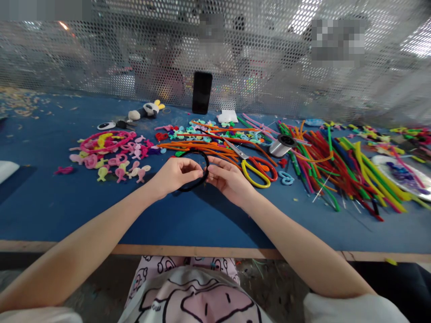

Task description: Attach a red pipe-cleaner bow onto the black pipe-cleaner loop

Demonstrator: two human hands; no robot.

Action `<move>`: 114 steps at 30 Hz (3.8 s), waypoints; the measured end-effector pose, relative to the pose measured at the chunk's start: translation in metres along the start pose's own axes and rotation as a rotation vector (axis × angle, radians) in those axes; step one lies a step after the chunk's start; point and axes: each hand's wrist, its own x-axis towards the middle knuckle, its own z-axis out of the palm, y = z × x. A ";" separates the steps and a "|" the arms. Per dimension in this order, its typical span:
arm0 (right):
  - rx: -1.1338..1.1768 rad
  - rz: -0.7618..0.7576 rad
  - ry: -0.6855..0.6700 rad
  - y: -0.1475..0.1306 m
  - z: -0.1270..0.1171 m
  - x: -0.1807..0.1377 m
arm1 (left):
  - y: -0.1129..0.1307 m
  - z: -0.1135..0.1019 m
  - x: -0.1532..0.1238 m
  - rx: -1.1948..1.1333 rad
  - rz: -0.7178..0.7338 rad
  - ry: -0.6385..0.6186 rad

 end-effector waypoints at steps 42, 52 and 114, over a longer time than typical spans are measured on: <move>-0.141 -0.084 -0.140 0.005 0.001 -0.003 | -0.003 0.001 -0.010 0.664 0.810 0.312; -0.203 -0.125 -0.135 0.008 -0.001 -0.002 | -0.005 0.003 -0.008 0.667 0.932 0.325; -0.709 -0.615 0.039 0.001 0.001 -0.010 | -0.004 0.004 -0.009 0.369 0.567 0.336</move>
